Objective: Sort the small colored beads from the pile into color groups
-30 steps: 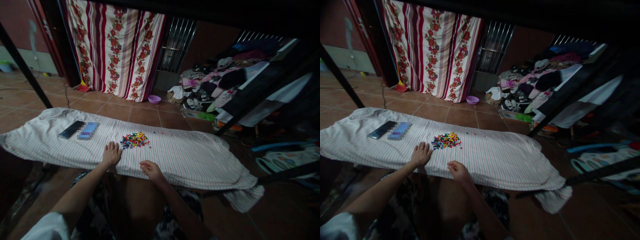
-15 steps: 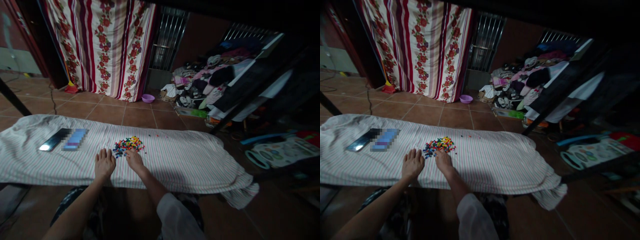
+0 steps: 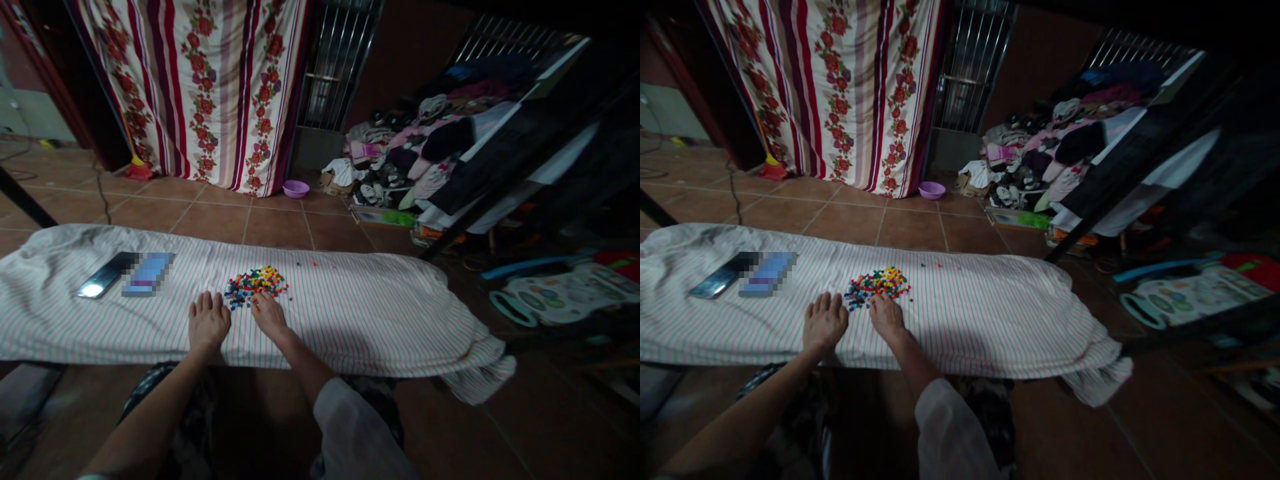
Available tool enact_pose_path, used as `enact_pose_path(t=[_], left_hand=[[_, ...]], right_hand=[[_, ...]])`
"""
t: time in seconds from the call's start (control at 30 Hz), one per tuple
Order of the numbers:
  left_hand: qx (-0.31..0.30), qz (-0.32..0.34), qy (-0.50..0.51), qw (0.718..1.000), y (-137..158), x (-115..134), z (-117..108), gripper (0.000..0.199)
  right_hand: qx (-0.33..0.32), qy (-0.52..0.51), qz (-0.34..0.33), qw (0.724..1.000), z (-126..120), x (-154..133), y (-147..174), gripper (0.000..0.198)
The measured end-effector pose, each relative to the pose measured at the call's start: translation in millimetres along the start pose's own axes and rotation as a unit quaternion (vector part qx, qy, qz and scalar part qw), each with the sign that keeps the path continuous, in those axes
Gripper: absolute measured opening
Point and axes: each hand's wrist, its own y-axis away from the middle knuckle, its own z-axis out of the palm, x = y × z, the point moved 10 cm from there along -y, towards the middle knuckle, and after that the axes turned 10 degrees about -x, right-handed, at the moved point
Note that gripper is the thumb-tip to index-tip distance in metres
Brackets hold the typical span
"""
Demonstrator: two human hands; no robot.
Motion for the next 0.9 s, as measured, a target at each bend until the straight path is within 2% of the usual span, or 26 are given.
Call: enact_pose_path(t=[0.23, 0.4, 0.5, 0.6, 0.77, 0.9], left_hand=[[-0.024, -0.004, 0.004, 1.000, -0.4, 1.6, -2.3, 0.049], [-0.038, -0.009, 0.000, 0.999, 0.0, 2.2, -4.1, 0.050], [-0.046, -0.007, -0.008, 0.999, 0.2, 4.0, -4.5, 0.051], [-0.067, -0.002, -0.021, 0.998, -0.3, 5.6, -2.2, 0.052], [-0.087, 0.001, -0.030, 0.996, -1.9, 4.3, 2.8, 0.052], [-0.087, 0.010, -0.020, 0.996, -1.9, 2.5, 8.9, 0.048]], right_hand=[[0.080, -0.081, -0.042, 0.993, -18.1, 23.0, 17.8, 0.030], [0.153, -0.137, -0.044, 0.978, -50.0, 77.2, 33.9, 0.026], [0.219, -0.144, 0.004, 0.965, -81.1, 130.4, 41.3, 0.027], [0.263, -0.140, 0.081, 0.951, -113.4, 189.7, 45.0, 0.026], [0.266, -0.115, 0.218, 0.932, -157.4, 273.2, 44.4, 0.027], [0.258, -0.094, 0.277, 0.921, -178.5, 308.3, 38.4, 0.027]])
